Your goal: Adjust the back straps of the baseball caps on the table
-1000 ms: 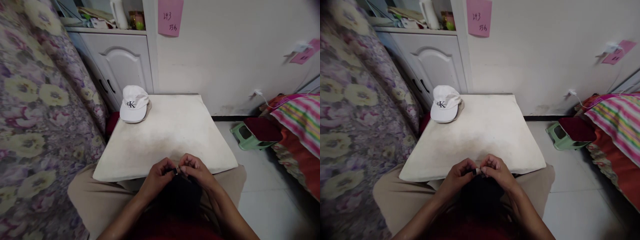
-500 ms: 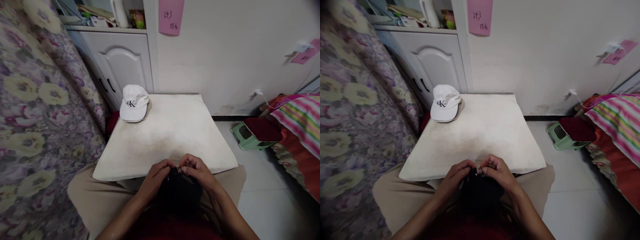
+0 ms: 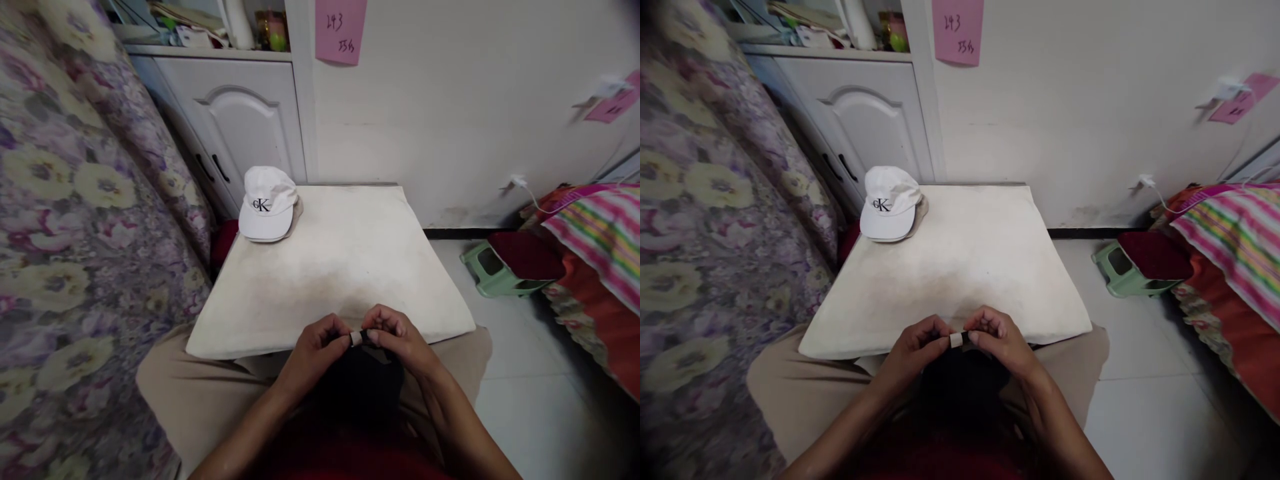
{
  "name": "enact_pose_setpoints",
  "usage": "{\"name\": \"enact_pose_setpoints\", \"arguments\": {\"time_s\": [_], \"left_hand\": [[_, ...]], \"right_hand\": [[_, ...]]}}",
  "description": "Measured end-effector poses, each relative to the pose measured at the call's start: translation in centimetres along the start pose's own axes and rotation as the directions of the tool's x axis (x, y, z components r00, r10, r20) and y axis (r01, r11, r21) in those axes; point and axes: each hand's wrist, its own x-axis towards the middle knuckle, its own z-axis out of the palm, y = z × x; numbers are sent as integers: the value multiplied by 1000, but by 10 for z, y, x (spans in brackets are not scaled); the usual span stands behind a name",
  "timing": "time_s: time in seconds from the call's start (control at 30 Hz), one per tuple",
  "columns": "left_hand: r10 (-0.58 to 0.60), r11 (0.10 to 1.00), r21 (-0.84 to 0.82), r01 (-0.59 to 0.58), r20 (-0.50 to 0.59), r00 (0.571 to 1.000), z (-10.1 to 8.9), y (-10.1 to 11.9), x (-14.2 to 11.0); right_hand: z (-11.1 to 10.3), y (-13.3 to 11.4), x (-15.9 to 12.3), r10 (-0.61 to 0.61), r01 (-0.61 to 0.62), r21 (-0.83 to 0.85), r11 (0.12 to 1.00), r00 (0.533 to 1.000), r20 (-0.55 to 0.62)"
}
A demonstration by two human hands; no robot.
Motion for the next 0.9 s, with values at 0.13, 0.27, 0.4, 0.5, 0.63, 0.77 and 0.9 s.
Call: {"name": "enact_pose_setpoints", "arguments": {"time_s": [0.13, 0.27, 0.4, 0.5, 0.63, 0.77, 0.9], "left_hand": [[3, 1000, -2, -3, -1, 1000, 1, 0, 1], [19, 1000, -19, -19, 0, 1000, 2, 1, 2], [23, 999, -38, -22, 4, 1000, 3, 1, 3], [21, 999, -42, -21, 6, 1000, 3, 1, 3], [24, 999, -26, -25, -11, 1000, 4, 3, 3], [32, 999, -3, -32, -35, 999, 5, 6, 2], [51, 999, 4, -51, -42, 998, 7, 5, 3]], "right_hand": [[-1, 2, 1, 3, -3, 5, 1000, 1000, -11], [0, 4, 1, 0, 0, 17, 1000, 1000, -11], [0, 6, 1, -2, 3, 46, 999, 1000, -12], [0, 7, 0, 3, -2, 61, 998, 1000, -18], [-1, 5, -1, 7, -4, 51, 999, 999, -47], [-3, 1, -2, -17, 19, 33, 999, 998, -68], [-7, 1, -3, -25, 27, 24, 999, 994, -107]]}}
